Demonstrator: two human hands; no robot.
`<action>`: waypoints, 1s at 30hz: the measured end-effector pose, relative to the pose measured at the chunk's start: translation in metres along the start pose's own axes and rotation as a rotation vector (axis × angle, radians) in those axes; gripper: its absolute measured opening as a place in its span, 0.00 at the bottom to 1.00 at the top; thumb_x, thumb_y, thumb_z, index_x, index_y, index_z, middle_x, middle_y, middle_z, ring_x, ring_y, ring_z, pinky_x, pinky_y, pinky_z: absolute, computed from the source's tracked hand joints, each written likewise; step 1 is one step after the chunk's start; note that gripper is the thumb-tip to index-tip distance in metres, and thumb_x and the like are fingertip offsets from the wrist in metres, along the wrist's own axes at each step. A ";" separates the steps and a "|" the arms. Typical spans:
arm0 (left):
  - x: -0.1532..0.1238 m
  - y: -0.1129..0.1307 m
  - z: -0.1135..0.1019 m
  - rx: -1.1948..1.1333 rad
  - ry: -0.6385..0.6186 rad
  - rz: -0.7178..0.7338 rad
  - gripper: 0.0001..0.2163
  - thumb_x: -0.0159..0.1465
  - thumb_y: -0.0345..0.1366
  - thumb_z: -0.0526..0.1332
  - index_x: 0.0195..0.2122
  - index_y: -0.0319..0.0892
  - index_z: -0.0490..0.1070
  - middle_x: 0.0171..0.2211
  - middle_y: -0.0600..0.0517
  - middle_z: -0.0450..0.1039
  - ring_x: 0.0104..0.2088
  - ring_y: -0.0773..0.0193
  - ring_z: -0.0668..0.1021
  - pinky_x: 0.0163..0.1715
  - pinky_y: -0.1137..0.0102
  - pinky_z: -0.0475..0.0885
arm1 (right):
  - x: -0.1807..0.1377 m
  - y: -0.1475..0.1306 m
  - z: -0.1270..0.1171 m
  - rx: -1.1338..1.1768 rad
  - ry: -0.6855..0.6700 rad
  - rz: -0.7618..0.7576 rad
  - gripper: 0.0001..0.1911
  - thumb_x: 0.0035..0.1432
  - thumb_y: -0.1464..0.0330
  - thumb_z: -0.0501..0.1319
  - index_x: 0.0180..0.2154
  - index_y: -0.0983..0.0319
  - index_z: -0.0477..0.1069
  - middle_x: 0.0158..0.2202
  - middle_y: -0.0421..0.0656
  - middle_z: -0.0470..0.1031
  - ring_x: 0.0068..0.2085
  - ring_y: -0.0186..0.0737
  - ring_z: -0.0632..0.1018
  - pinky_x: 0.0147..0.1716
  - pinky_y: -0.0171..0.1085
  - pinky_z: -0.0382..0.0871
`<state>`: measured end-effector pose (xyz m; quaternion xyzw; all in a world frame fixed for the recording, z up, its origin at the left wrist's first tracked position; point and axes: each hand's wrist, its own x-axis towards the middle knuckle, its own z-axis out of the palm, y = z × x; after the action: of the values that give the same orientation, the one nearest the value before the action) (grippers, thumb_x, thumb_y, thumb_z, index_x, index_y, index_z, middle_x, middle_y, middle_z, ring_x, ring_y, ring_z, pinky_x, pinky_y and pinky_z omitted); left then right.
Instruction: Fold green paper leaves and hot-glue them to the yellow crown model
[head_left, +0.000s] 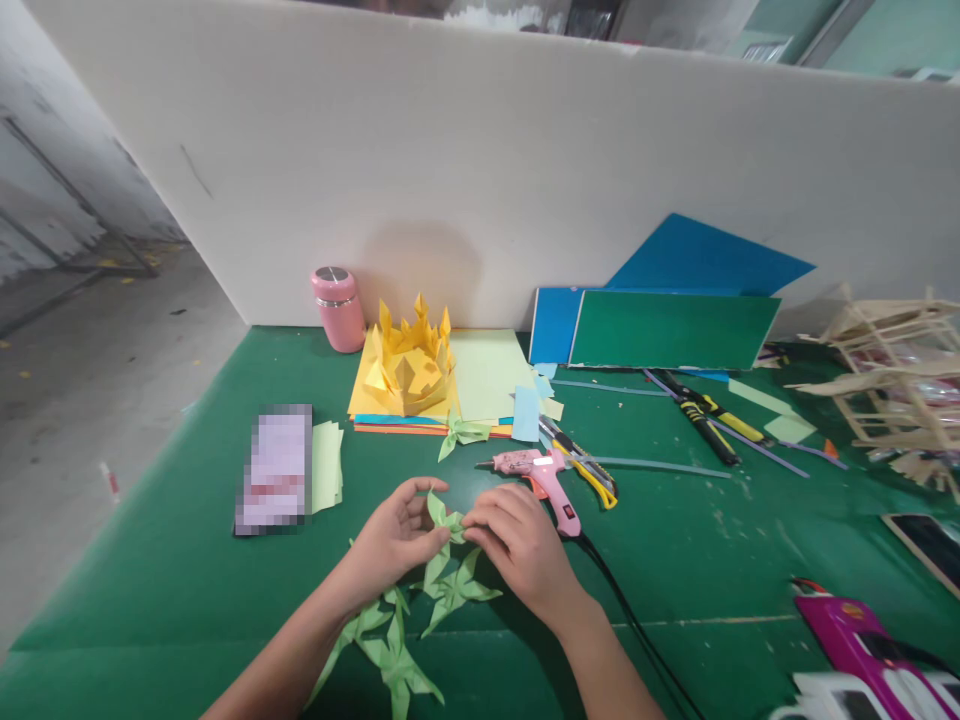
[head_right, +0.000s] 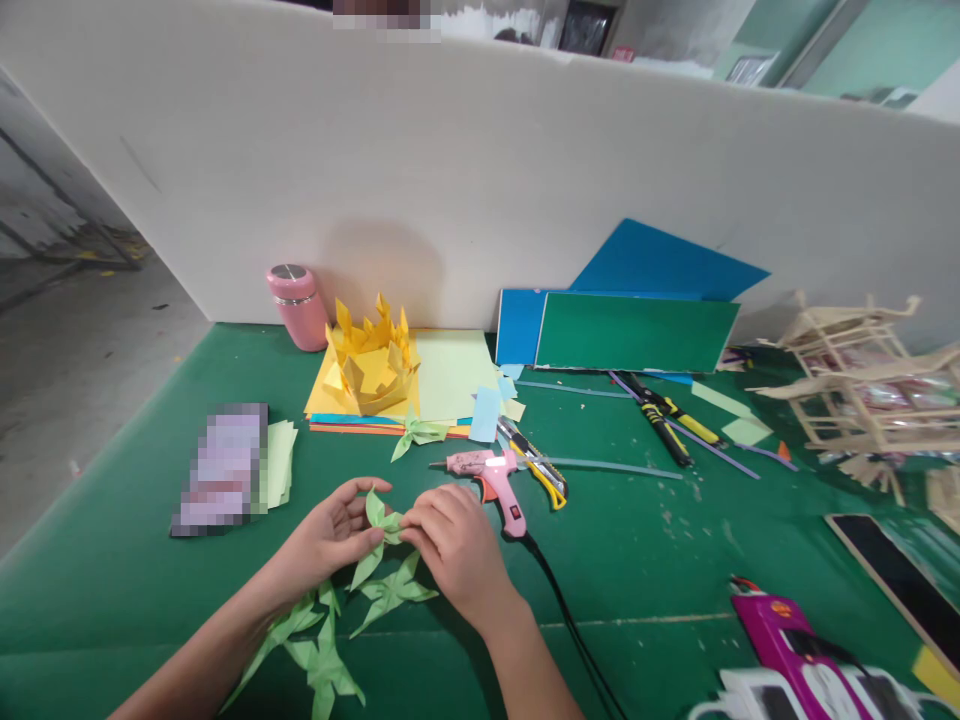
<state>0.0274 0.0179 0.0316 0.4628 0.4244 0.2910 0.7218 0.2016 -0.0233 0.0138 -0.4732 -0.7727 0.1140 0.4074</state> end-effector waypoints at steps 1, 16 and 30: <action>0.000 -0.001 0.000 0.009 -0.004 0.001 0.24 0.46 0.40 0.71 0.41 0.42 0.65 0.24 0.59 0.68 0.26 0.69 0.71 0.29 0.72 0.63 | 0.000 0.000 0.000 0.001 0.005 -0.004 0.11 0.65 0.68 0.53 0.32 0.61 0.70 0.30 0.43 0.73 0.33 0.39 0.70 0.33 0.38 0.62; 0.001 -0.007 -0.001 0.041 -0.062 -0.011 0.23 0.47 0.38 0.71 0.42 0.41 0.65 0.29 0.56 0.68 0.30 0.68 0.71 0.32 0.70 0.64 | 0.002 -0.010 0.002 -0.017 -0.026 -0.034 0.08 0.59 0.76 0.54 0.28 0.61 0.66 0.27 0.41 0.70 0.33 0.38 0.67 0.34 0.37 0.60; 0.002 -0.002 -0.003 0.017 -0.016 -0.008 0.23 0.45 0.40 0.72 0.41 0.42 0.66 0.26 0.57 0.67 0.27 0.68 0.70 0.30 0.70 0.62 | 0.000 0.001 -0.006 -0.013 -0.001 0.009 0.07 0.62 0.70 0.57 0.31 0.60 0.71 0.30 0.41 0.72 0.34 0.39 0.69 0.36 0.39 0.61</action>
<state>0.0260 0.0199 0.0282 0.4697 0.4227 0.2809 0.7223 0.2066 -0.0240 0.0175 -0.4793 -0.7714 0.1112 0.4036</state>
